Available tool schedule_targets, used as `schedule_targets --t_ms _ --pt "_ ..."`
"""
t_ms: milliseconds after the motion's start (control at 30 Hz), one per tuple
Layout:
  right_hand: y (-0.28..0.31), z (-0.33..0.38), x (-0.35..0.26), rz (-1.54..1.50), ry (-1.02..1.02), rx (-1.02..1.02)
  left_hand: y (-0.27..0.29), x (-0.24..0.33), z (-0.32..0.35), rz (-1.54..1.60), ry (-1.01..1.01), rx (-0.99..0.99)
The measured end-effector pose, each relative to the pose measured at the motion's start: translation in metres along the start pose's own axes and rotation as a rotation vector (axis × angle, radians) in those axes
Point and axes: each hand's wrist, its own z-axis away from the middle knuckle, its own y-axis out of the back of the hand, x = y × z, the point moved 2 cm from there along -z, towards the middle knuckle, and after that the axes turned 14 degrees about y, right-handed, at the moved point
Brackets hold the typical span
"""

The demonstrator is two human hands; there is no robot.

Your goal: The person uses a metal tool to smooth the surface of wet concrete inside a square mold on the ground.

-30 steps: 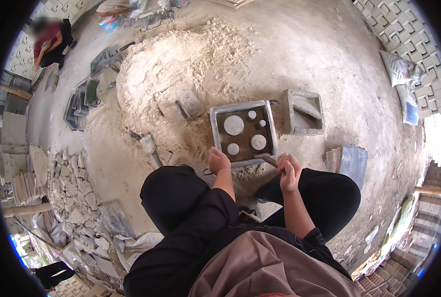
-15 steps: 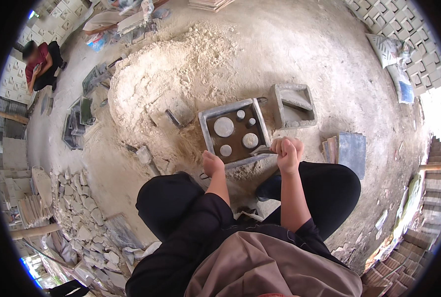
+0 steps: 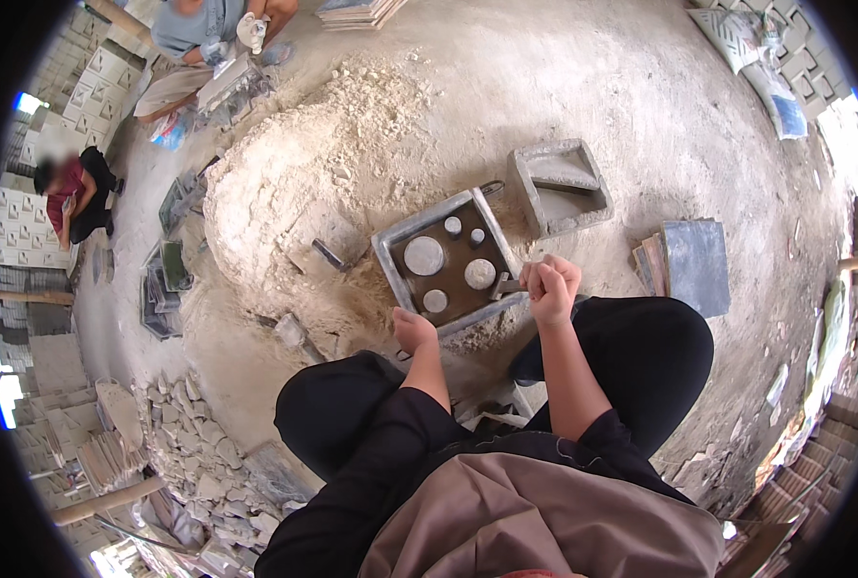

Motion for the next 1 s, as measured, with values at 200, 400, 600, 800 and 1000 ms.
schedule_targets --t_ms 200,400,600,800,1000 --pt "-0.029 -0.004 -0.018 0.108 0.038 0.321 0.001 -0.002 -0.013 0.043 -0.017 0.047" --pt "-0.016 0.015 0.004 0.079 -0.058 0.119 0.004 0.000 -0.003 0.047 -0.008 0.031" --pt "-0.025 0.009 0.005 0.104 0.132 -0.021 0.001 -0.002 -0.004 0.067 -0.025 0.057" --pt "-0.026 0.000 -0.003 0.095 0.118 -0.023 -0.001 0.001 -0.006 0.052 -0.010 0.050" --pt "-0.010 0.014 0.018 0.150 -0.050 -0.015 -0.004 -0.001 -0.004 0.054 -0.032 0.043"
